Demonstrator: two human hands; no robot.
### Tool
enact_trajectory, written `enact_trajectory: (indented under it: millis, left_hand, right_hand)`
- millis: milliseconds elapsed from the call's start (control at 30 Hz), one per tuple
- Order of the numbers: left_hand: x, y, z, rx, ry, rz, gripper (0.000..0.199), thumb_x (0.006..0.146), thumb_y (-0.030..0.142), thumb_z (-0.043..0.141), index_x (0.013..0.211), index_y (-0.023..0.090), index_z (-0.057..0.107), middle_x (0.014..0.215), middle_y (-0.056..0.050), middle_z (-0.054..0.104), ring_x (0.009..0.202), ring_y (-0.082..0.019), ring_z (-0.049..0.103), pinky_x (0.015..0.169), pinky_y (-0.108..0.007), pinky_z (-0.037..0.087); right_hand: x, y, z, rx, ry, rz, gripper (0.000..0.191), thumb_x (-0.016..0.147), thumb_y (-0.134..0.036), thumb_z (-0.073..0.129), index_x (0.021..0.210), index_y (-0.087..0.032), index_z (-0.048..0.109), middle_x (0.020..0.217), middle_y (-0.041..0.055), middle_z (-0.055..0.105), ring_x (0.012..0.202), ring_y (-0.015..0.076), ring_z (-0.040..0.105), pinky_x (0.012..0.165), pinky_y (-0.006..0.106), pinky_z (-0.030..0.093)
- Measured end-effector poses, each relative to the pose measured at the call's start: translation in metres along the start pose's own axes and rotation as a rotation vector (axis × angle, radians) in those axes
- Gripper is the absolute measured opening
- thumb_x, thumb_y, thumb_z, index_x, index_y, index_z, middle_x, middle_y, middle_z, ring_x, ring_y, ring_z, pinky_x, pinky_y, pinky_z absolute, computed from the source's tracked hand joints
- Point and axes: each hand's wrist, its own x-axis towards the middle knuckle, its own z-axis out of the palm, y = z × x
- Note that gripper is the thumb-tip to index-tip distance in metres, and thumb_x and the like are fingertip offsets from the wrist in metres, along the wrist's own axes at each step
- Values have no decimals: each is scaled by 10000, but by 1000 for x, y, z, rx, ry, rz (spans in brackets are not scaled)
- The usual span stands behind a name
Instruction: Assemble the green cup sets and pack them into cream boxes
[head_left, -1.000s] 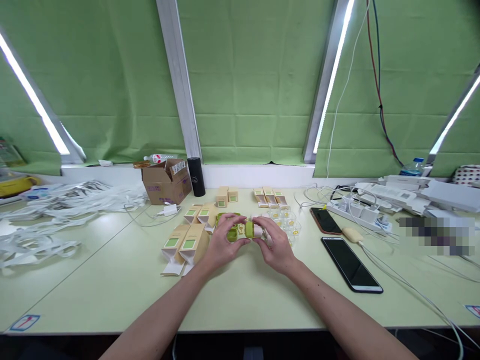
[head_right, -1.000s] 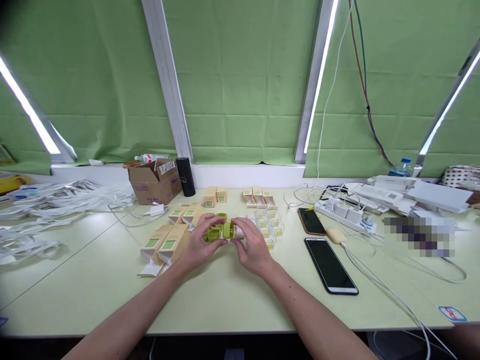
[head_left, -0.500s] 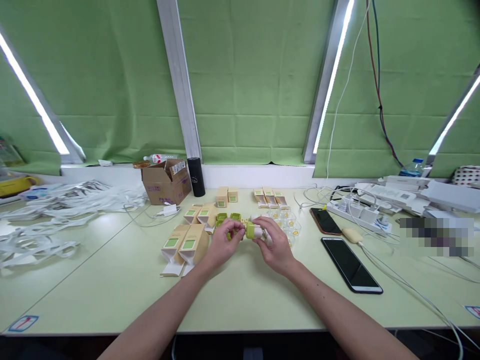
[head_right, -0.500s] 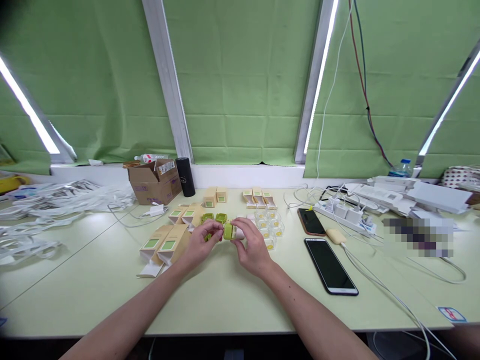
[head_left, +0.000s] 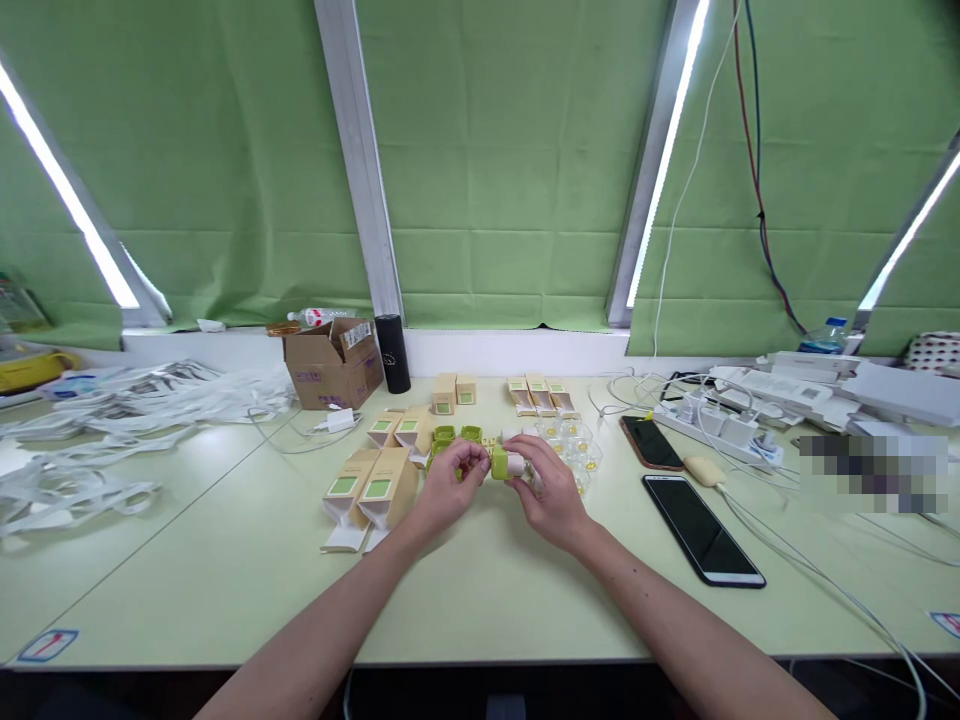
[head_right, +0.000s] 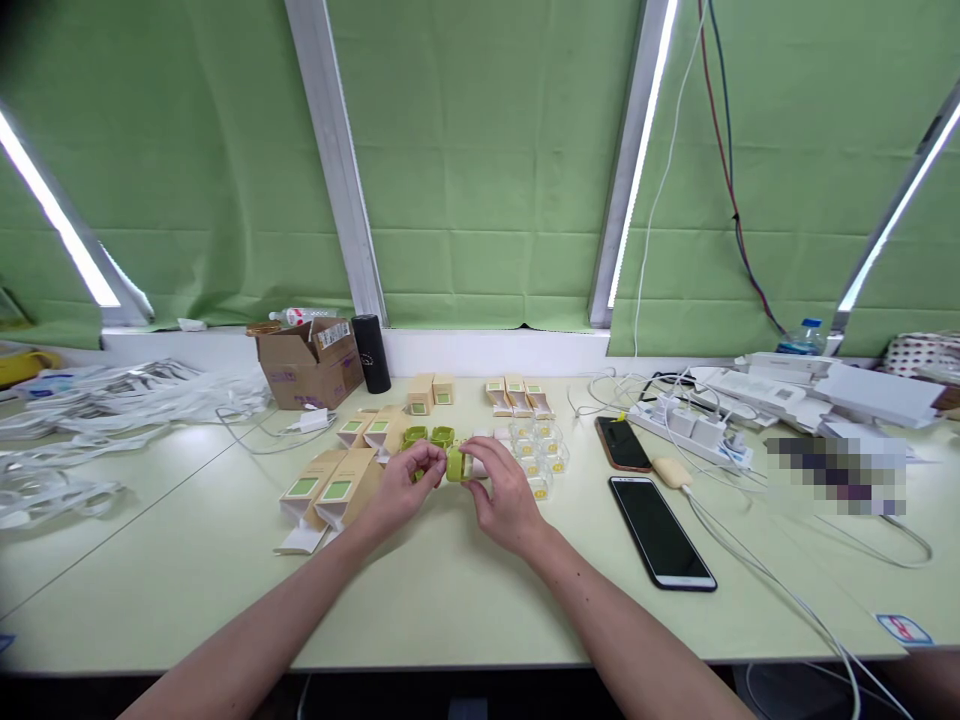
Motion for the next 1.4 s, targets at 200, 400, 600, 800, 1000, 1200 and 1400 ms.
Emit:
enact_trajectory:
  millis: [200,400,600,800,1000,1200,1400]
  left_hand:
    - [-1,0,0,-15,-4,-20,264,946,434,608,830,198,619,729,2,561,693,-155,543,665,-276,460]
    - [0,0,-2,-27,13,-19,269,936,439,631,822,196,620,732,3,564,690,-154,540,669,-276,454]
    - [-1,-3,-3,-39,11,-36,249,939,416,630,841,187,629,732,3,561,689,-151,538,675,-279,451]
    - [-1,-4,-5,-78,19,-39,264,947,433,627,842,191,618,715,8,558,679,-148,534,666,-275,465]
    - [-1,-10,-4,-106,40,-38,270,952,437,633,849,187,631,739,-1,570,674,-148,551,650,-283,483]
    - [1,-15,-8,69,193,54,175,969,352,607,994,187,660,980,-77,631,889,-215,623,769,-357,531]
    - [-4,-9,-5,328,156,361,287,949,254,641,1233,224,608,1167,-111,671,1212,-309,497,1037,-484,476]
  right_hand:
    - [0,-1,0,8,7,5,433,947,-135,605,1362,-257,580,1306,131,673,1285,291,635,1097,508,553]
    - [0,-1,0,10,11,23,432,941,-130,613,1353,-259,585,1308,125,670,1282,287,632,1103,506,547]
    - [1,0,-1,13,19,24,425,939,-136,608,1345,-258,588,1296,130,672,1269,293,636,1082,509,557]
    - [3,-2,-2,-7,43,18,413,939,-135,593,1332,-262,591,1273,126,679,1239,293,654,1050,501,574]
    - [4,-4,-3,-21,50,19,423,937,-139,594,1341,-265,584,1282,128,673,1248,302,646,1057,504,566]
    - [4,-3,-6,-31,61,61,464,919,-128,589,1363,-257,553,1294,142,610,1223,306,631,1025,510,575]
    - [3,-5,-5,-49,22,12,528,931,-101,555,1436,-250,516,1298,159,559,1235,307,610,1009,497,590]
